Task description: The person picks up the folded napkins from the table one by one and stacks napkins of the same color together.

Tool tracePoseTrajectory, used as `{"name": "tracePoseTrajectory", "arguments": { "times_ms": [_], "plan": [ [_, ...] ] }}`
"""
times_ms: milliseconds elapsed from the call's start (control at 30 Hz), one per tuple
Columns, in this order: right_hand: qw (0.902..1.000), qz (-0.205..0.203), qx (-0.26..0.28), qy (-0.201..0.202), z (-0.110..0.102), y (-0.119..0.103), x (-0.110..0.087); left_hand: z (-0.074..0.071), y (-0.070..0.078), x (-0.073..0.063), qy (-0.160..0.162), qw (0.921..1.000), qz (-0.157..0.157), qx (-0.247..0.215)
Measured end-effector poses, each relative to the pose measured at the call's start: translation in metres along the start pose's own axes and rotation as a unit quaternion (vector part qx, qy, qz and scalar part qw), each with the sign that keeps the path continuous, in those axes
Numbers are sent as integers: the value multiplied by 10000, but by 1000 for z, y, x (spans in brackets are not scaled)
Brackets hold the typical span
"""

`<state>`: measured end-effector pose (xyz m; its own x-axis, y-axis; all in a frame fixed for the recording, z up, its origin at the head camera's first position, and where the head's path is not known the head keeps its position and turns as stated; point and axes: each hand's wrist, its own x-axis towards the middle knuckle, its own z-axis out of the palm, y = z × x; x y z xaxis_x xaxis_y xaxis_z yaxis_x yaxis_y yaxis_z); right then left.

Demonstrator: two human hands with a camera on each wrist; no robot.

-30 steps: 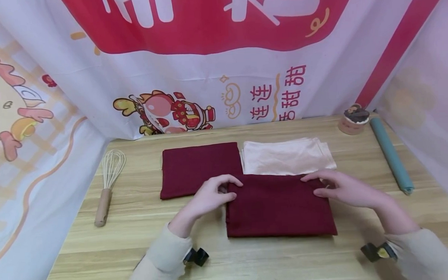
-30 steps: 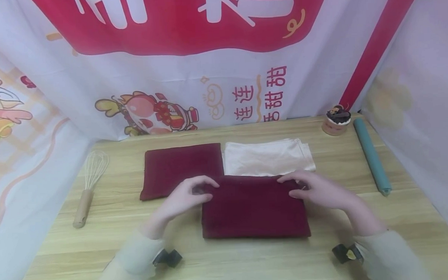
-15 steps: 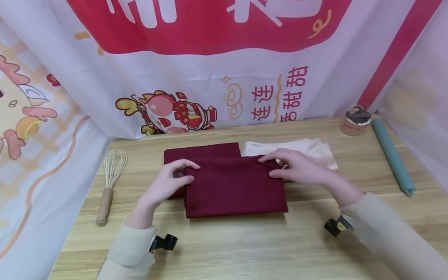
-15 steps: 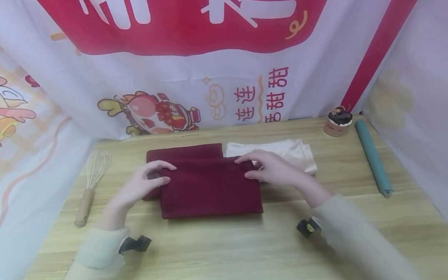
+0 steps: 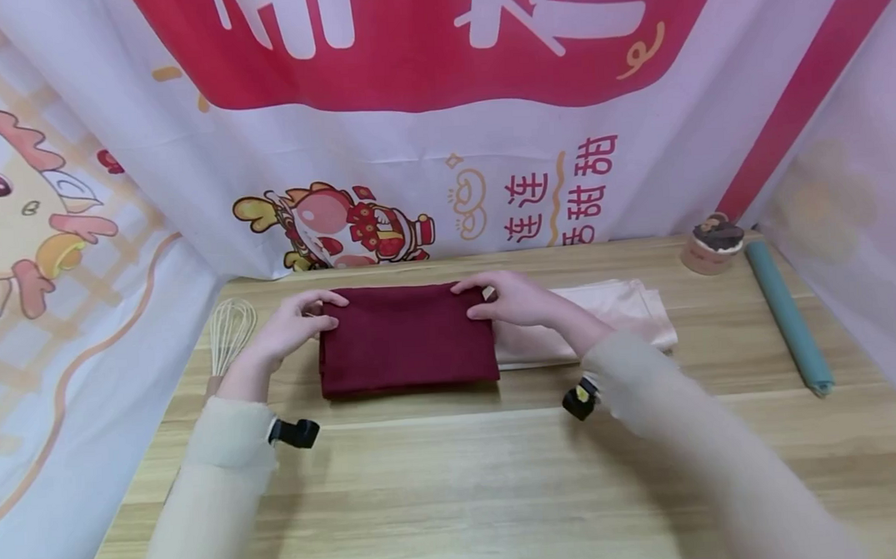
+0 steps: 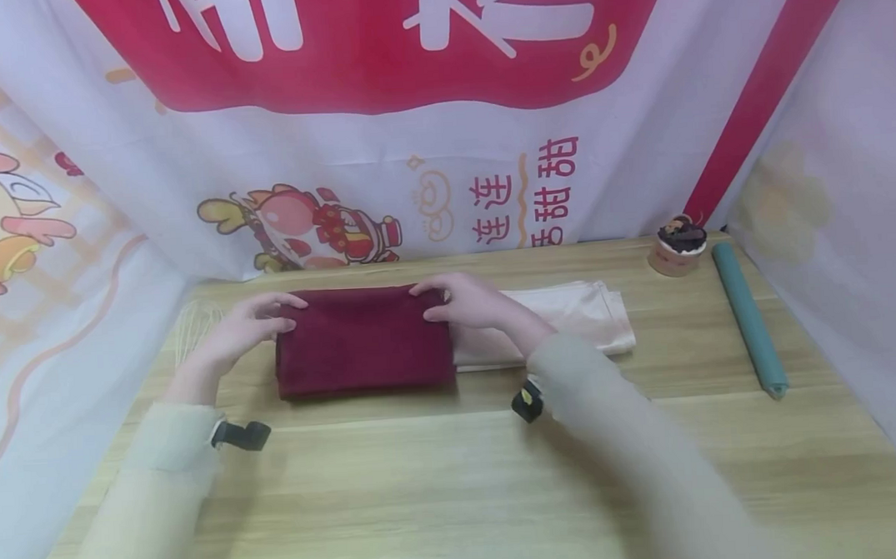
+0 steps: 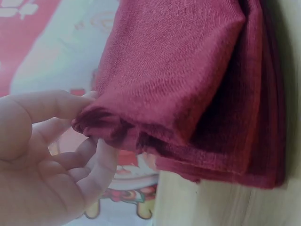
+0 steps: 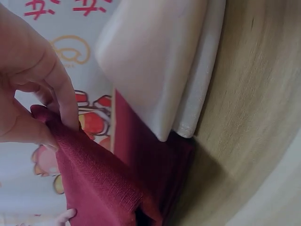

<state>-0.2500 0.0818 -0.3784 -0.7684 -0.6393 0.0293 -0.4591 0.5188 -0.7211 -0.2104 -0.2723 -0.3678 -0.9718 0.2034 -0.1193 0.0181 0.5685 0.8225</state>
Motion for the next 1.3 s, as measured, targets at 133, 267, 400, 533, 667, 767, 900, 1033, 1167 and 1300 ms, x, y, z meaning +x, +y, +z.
{"name": "tracePoseTrajectory", "arguments": {
  "times_ms": [133,267,400,533,667,767,900,1033,1167,1300],
  "plan": [
    [9999,42,-156,-49,7,7,15,-1,-6,13,-134,9996,-257,47],
    [9980,22,-632,-53,15,13,24,1,-12,22,-222,9989,-394,155],
    [9914,57,-1301,-90,21,10,29,4,-20,28,-137,9983,-394,395],
    [9837,63,-1795,-124,24,5,30,7,-26,30,-57,9979,-303,575],
    [9778,201,-2082,-74,26,2,29,10,-25,27,122,9965,-109,824],
    [9752,362,-2181,85,27,0,26,12,-24,23,284,9927,-15,1169],
    [9694,208,-2398,482,27,-4,14,17,-21,16,512,9851,81,1639],
    [9561,-328,-2752,949,25,-6,-5,22,-19,3,839,9802,185,1785],
    [9487,-527,-2832,1307,21,-3,-29,27,-14,-14,1066,9797,292,1674],
    [9454,-439,-2826,1560,13,5,-56,29,-11,-31,1238,9782,394,1618]
  ]
}}
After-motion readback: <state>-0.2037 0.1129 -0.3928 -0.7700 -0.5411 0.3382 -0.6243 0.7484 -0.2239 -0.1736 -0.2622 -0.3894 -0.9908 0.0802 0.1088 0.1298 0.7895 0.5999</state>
